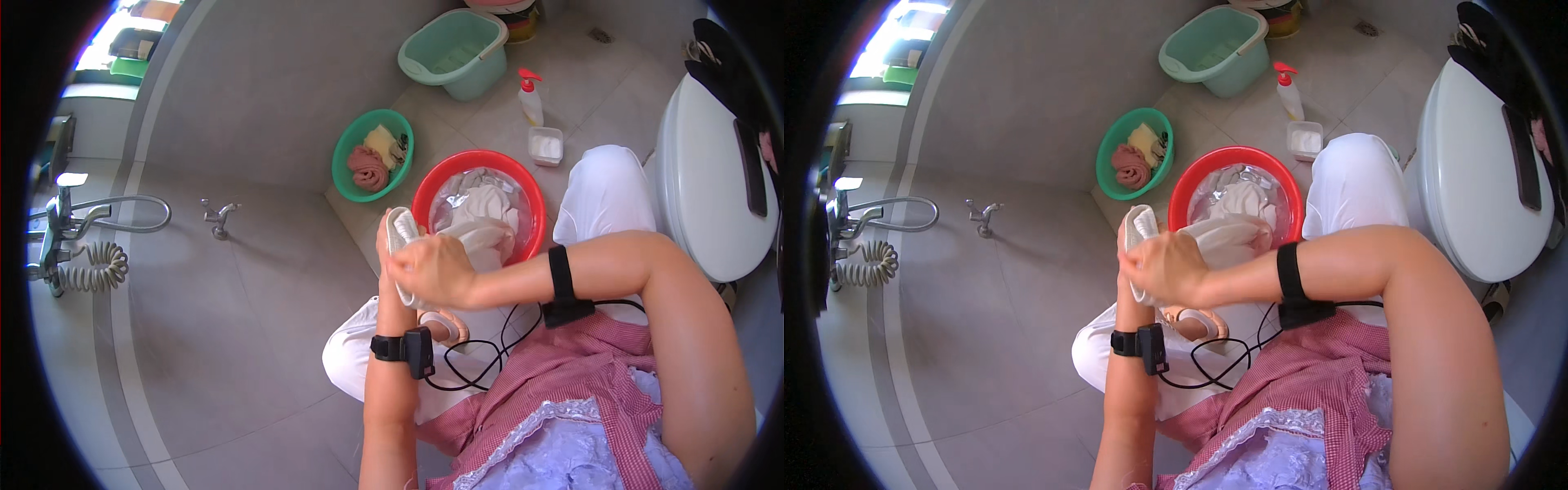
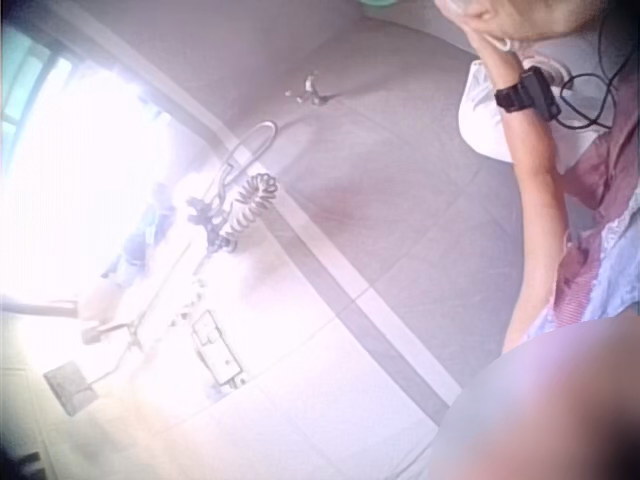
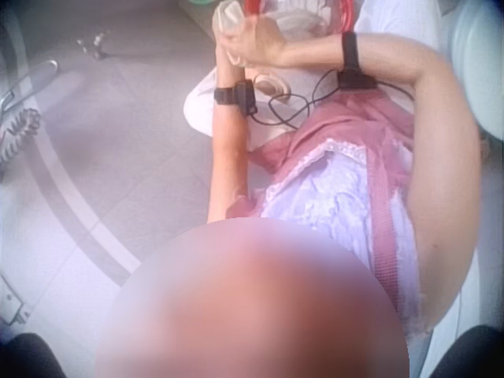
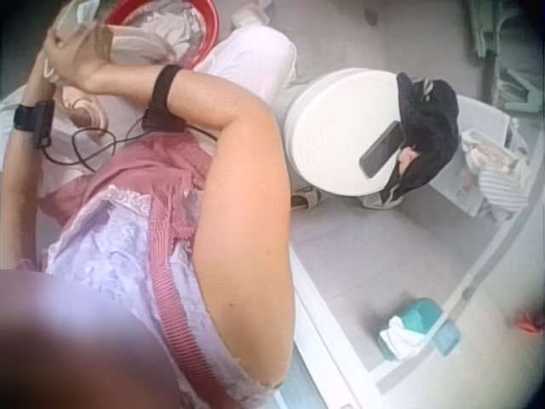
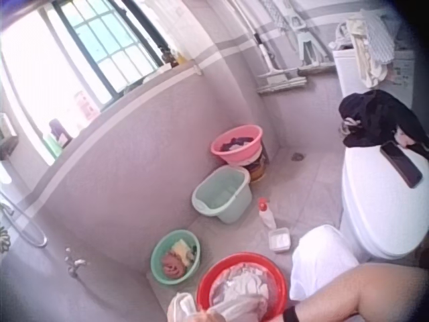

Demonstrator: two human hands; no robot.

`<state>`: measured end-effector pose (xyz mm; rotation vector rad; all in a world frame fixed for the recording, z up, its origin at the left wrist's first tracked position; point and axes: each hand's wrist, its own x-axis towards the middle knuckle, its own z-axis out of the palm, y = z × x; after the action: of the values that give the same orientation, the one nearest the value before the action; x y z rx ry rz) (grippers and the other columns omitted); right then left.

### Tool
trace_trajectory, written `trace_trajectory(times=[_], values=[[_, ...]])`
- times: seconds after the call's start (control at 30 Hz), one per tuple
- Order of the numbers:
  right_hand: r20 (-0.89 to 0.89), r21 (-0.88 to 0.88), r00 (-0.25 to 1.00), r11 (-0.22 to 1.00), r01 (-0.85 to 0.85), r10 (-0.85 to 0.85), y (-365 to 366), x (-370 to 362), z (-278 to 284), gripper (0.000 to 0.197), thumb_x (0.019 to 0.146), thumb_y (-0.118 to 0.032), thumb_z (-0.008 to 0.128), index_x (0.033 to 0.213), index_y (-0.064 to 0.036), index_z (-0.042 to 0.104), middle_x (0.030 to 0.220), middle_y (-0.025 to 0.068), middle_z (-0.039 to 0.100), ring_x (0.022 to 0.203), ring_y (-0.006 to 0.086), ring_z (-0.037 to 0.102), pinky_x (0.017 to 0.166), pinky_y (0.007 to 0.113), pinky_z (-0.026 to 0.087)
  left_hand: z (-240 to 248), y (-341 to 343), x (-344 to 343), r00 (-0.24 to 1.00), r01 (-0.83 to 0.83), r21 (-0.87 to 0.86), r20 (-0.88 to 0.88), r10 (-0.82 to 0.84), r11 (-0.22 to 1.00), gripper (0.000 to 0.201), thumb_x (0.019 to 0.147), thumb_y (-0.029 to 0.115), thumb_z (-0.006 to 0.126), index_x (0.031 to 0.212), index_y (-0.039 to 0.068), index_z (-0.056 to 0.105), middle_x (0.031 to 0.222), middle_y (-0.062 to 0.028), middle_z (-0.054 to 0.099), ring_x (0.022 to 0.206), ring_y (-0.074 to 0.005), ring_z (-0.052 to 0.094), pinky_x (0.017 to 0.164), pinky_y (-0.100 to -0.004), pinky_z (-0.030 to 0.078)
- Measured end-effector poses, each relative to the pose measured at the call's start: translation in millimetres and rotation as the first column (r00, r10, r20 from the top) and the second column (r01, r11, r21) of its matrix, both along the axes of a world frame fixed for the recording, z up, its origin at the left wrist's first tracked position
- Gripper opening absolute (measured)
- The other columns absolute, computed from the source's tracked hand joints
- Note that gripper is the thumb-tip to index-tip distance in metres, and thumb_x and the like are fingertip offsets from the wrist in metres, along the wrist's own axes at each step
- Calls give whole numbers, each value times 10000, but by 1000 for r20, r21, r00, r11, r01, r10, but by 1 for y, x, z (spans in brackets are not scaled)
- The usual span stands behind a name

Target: Hand washing a piece of white clothing in a basin.

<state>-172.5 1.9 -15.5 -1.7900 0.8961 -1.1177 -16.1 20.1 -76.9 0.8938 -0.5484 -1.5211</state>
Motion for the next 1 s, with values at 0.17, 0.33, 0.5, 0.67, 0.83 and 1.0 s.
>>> trace_trajectory(times=[0.17,0.33,0.5,0.67,0.83,1.0], values=[[-108,67,988,991,116,-109,-72,2,-11,380,872,-312,569,594,-59,625,567,178,579,510,363,591,520,458,476,30,-18,-83,957,-234,251,-108,268,939,283,983,392,450,882,150,556,695,-1,555,609,-166,561,592,-314,480],[-20,102,990,985,142,-141,-19,3,2,407,871,-324,572,574,-50,617,571,178,575,522,350,593,526,453,473,13,-6,-43,962,-274,144,53,269,951,283,1000,342,421,844,131,525,718,5,564,640,-151,575,599,-304,484],[-98,-7,994,999,-39,38,-31,-5,-8,396,905,-355,529,658,-85,681,634,165,638,613,386,636,604,471,522,5,-8,-49,969,-223,166,-70,237,961,259,994,327,429,921,126,575,804,-11,610,722,-156,608,659,-318,514],[-93,250,985,955,161,-142,-65,7,-15,443,922,-378,510,643,-62,646,635,198,603,621,396,618,580,470,502,49,-21,-78,933,-281,294,-139,332,914,225,983,297,467,915,124,595,797,-16,615,721,-152,615,666,-330,529],[67,-76,993,993,-87,92,-2,-4,6,436,926,-374,515,627,-91,658,612,179,616,579,378,621,566,468,497,39,-6,-10,972,-235,134,59,228,963,290,974,281,483,714,157,518,658,-3,559,568,-162,551,525,-315,465],[-141,8,986,996,93,-91,-81,6,1,446,931,-362,505,634,-75,673,621,175,628,563,372,623,562,453,514,58,-10,-86,942,-287,201,-118,314,937,271,995,300,446,1115,97,578,1041,-57,633,943,-192,632,839,-359,532]])
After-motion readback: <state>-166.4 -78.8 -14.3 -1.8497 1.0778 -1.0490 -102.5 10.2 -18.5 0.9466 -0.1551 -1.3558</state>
